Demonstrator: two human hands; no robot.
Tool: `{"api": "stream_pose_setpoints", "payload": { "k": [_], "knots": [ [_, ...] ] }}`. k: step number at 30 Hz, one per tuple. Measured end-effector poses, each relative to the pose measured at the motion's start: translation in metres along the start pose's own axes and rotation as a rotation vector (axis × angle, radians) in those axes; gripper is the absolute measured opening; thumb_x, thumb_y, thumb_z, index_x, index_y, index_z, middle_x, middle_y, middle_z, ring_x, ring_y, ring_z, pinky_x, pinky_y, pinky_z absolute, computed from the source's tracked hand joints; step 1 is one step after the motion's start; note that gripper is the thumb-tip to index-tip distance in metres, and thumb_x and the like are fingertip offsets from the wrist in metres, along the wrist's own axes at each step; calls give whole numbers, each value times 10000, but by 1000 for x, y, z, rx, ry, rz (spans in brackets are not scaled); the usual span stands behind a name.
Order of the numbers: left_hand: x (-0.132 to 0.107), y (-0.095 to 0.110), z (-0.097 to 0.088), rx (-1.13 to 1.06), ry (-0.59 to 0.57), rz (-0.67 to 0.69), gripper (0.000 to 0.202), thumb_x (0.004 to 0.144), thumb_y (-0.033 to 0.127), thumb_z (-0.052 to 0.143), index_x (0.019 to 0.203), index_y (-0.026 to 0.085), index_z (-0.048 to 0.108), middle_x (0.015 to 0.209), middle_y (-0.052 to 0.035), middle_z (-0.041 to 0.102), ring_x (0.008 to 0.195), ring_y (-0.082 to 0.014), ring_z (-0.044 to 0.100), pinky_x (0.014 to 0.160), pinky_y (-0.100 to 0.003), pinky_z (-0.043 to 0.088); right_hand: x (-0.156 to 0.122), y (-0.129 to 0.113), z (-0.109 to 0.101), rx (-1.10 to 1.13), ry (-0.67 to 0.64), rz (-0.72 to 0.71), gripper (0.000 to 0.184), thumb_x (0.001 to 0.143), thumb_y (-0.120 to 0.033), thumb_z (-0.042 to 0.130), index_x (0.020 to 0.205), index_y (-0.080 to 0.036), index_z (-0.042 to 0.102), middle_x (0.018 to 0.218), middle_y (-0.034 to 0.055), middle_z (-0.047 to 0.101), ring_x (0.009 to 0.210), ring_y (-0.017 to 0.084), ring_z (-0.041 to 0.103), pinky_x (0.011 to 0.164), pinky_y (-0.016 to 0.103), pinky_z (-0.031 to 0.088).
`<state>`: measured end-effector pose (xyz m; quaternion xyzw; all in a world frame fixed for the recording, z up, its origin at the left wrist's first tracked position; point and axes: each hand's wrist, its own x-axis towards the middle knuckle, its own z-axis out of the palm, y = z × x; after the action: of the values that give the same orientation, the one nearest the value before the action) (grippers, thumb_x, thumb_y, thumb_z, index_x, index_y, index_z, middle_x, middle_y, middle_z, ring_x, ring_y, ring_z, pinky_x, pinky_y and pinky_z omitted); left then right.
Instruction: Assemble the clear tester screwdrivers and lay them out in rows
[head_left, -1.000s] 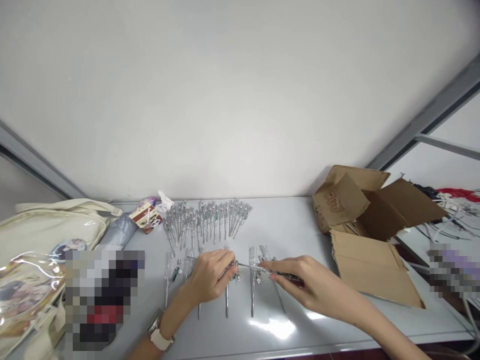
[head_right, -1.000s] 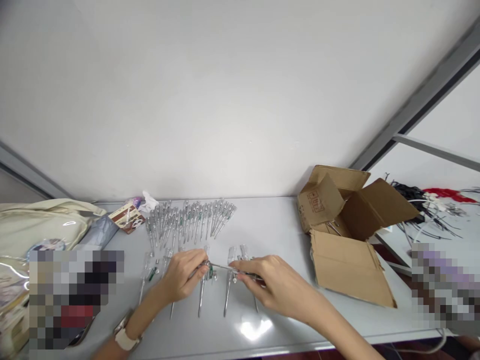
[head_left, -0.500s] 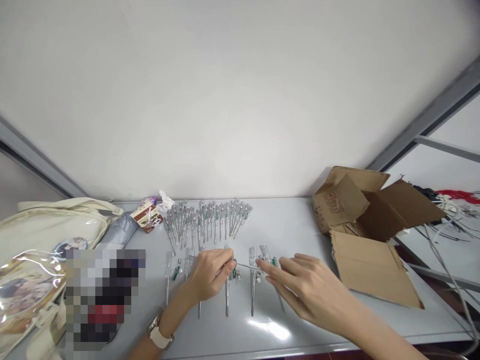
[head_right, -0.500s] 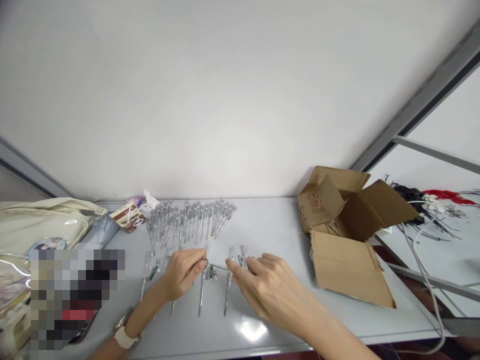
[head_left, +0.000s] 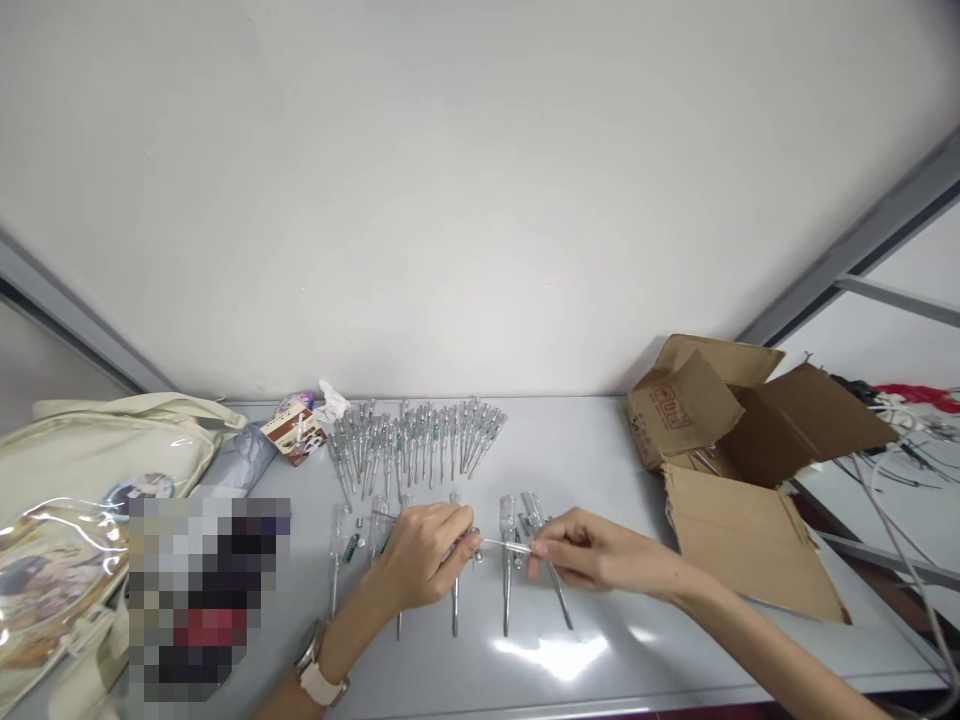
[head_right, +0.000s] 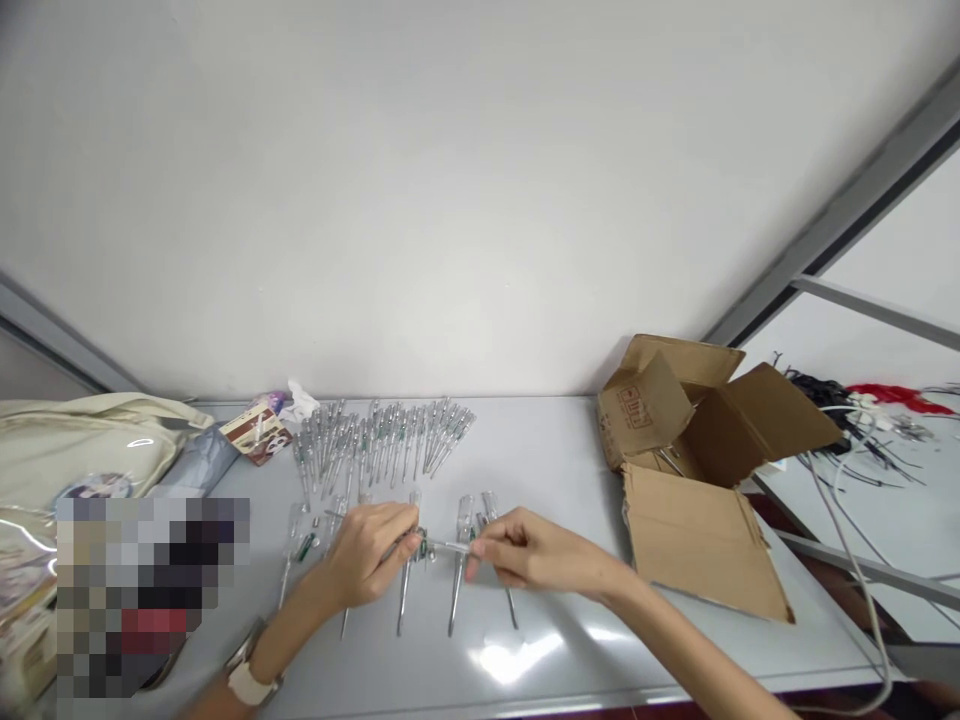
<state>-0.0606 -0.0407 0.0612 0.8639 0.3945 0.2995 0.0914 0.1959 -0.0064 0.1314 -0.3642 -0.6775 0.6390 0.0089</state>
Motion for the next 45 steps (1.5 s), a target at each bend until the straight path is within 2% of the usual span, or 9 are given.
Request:
{"api": "stream_pose_setpoints", "payload": {
  "k": [4,9,12,16,19,25,31,34,45],
  "knots": [
    [0,-2,0,11,-38,-50,252,971,238,353,723,211,384,585,29,442,514,-125,406,510,-280,251,-6,-4,21,-593,322,-177,388,1026,-385,379,836,-173,644,624,-28,477,536,98,378,527,252,262],
    [0,-3,1,-1,-74,-169,264,970,267,368,712,211,350,559,49,381,493,-112,377,502,-265,230,-2,6,35,-1185,519,-335,329,1038,-247,312,954,-160,618,740,33,590,524,149,519,506,292,246],
    [1,-3,1,30,-63,-191,262,935,326,438,715,211,356,567,51,377,502,-113,375,501,-258,217,3,9,33,-1176,564,-333,324,1041,-287,311,1086,-145,599,774,43,606,543,166,571,504,289,291],
    [1,-4,0,48,-70,-180,252,927,297,427,702,209,356,570,49,376,507,-111,361,507,-260,206,5,3,29,-956,488,-222,374,1048,-305,312,827,-182,587,742,14,594,567,138,574,545,266,357],
    [1,-4,-1,36,-65,-193,252,924,287,425,697,207,350,565,52,372,505,-106,355,507,-256,210,7,1,29,-859,457,-211,344,1041,-308,357,770,-194,534,710,-10,580,567,121,555,552,247,363],
    [1,-5,0,40,-48,-236,249,914,277,424,691,206,339,561,55,369,500,-100,350,508,-257,204,14,13,39,-1087,687,-374,296,1036,-276,370,794,-197,523,692,-12,555,519,138,525,503,287,277],
    [-1,-8,2,12,42,-245,286,879,262,440,658,201,270,545,56,313,503,-93,310,520,-255,196,16,16,48,-1282,868,-617,156,1001,-168,458,919,-155,590,690,-5,573,551,144,499,543,302,295],
    [-1,-9,2,-7,76,-248,294,868,268,440,651,201,255,539,55,298,499,-92,302,522,-255,192,16,16,50,-1386,909,-701,139,977,-125,499,1056,-92,610,697,8,590,579,149,500,565,311,307],
    [-1,-2,5,-23,77,-265,287,798,290,488,621,199,281,519,51,339,494,-94,328,520,-256,202,20,18,50,-1532,933,-775,225,936,-47,525,1134,-34,630,715,32,603,643,161,495,616,335,322]
  ]
}}
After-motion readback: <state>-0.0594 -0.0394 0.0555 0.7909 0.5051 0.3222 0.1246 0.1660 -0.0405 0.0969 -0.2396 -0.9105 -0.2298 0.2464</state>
